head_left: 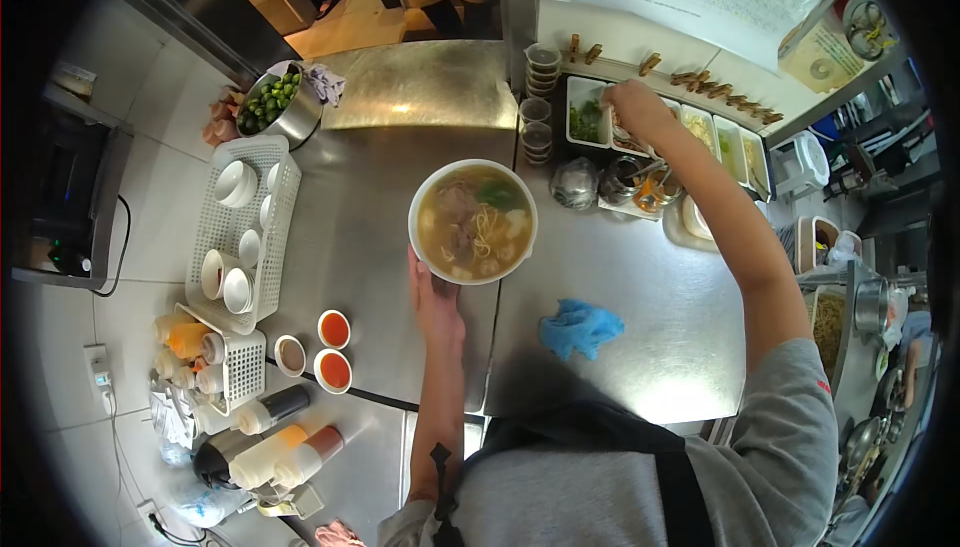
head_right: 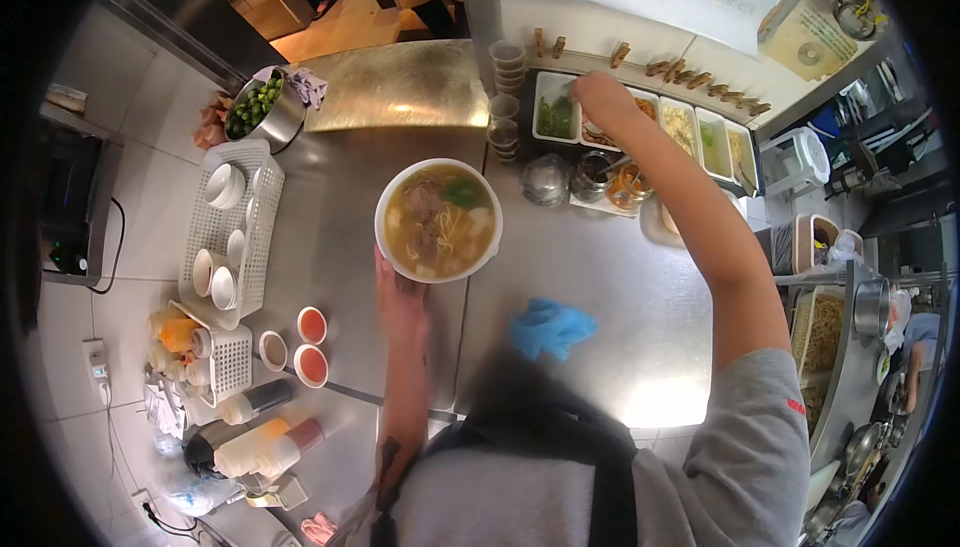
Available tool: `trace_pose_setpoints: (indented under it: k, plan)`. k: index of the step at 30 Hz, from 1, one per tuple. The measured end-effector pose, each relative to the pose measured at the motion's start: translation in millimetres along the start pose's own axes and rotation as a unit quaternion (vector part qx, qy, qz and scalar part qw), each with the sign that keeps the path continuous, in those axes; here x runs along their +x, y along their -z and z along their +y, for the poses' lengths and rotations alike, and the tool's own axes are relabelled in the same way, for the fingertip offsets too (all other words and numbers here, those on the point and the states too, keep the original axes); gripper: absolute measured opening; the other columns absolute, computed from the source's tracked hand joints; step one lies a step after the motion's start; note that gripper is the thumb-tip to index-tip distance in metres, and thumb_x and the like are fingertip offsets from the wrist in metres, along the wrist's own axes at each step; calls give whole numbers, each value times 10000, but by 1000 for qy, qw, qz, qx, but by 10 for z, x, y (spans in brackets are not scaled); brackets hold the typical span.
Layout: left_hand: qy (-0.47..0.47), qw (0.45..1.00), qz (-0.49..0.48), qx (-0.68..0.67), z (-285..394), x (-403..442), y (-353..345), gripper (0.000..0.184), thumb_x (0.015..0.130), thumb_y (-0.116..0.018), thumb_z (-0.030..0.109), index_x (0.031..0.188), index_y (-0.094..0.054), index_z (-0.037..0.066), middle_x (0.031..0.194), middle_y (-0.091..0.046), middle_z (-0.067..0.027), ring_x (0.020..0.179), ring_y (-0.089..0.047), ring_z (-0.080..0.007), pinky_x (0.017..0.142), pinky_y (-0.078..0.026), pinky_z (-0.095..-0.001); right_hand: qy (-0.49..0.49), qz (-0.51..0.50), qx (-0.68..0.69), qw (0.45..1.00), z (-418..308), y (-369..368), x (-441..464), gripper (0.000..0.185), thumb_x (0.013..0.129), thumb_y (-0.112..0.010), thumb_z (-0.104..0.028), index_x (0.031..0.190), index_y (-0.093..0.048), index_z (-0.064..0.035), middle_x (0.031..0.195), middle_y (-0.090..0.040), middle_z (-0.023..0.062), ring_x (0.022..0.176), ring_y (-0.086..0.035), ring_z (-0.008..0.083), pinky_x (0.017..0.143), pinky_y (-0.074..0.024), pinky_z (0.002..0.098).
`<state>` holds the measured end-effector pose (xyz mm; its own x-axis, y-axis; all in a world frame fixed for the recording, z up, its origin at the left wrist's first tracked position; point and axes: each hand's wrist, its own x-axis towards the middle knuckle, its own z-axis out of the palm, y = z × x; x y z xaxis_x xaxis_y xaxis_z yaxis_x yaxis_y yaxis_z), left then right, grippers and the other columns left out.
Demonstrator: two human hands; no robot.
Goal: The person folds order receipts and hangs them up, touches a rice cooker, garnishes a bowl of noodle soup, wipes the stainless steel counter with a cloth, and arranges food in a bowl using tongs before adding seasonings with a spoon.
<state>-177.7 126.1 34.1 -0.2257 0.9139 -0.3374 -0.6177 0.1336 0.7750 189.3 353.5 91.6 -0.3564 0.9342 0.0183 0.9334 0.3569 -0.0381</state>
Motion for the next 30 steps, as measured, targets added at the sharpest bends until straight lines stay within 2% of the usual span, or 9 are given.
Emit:
trace_pose_setpoints:
  k: [4,7,10,13,16,19,22,25,30]
  plan:
    - [1,1000,9,-2,-38,59,-20,565,987,-437,349,1473,-251,129,1457,-338,-74,1305,-386,-251,1050,-345,-430,-26,72,-40,996,-59,-140,37,208,761,-569,-21,953,-648,0,944,-622,190,952,-609,337,851,-505,391]
    - [-3,1000,3,3,-36,64,-23,580,980,-451,363,1471,-255,125,1448,-350,-78,1297,-392,-244,1049,-348,-421,19,84,-79,993,-169,-221,-133,351,703,-572,56,1025,-660,-51,973,-613,140,947,-606,318,851,-504,401]
    - [4,1000,-7,-16,-102,101,72,555,982,-444,345,1461,-274,123,1434,-370,-81,1295,-393,-243,1052,-345,-413,26,77,-14,997,-275,-154,-305,345,705,-560,59,1014,-669,-50,994,-620,143,941,-611,300,853,-509,387]
    - [17,999,-33,-21,-183,165,234,496,984,-438,295,1431,-328,112,1372,-436,-75,1254,-434,-218,1031,-375,-396,-32,76,89,993,-268,-218,-389,272,752,-557,25,982,-685,-41,958,-651,147,861,-630,302,803,-514,367]
    - [-11,994,-18,111,-237,132,275,426,965,-485,188,1369,-393,87,1271,-504,-57,1128,-518,-157,931,-438,-323,-82,17,190,978,-197,-84,-433,237,806,-532,-12,971,-699,-45,845,-673,140,756,-647,255,734,-507,344]
    - [-40,983,10,181,-335,200,263,463,891,-493,-18,1342,-421,56,1196,-545,-80,1085,-549,-162,930,-456,-324,-188,-19,297,936,-80,-86,-444,245,844,-505,-53,987,-703,-46,738,-662,105,684,-630,190,671,-486,316]
    - [-70,970,26,232,-393,227,274,511,835,-511,-95,1322,-438,41,1147,-572,-86,1042,-571,-166,906,-458,-304,-233,-23,329,915,54,-175,-465,271,847,-485,-56,1000,-708,-53,731,-647,62,674,-598,128,648,-473,283]
    - [-100,962,37,250,-451,260,302,509,840,-597,-53,1315,-451,54,1084,-591,-48,970,-583,-133,787,-495,-271,-211,26,358,909,153,-238,-504,270,854,-492,-72,1024,-699,-35,751,-648,40,654,-578,123,624,-457,266]
    - [-113,966,20,231,-448,230,294,573,807,-551,-104,1354,-435,24,1105,-596,-91,1002,-582,-160,889,-461,-297,-191,54,371,907,-161,269,-696,289,854,-487,-72,1051,-696,-48,755,-642,39,688,-577,116,670,-462,266]
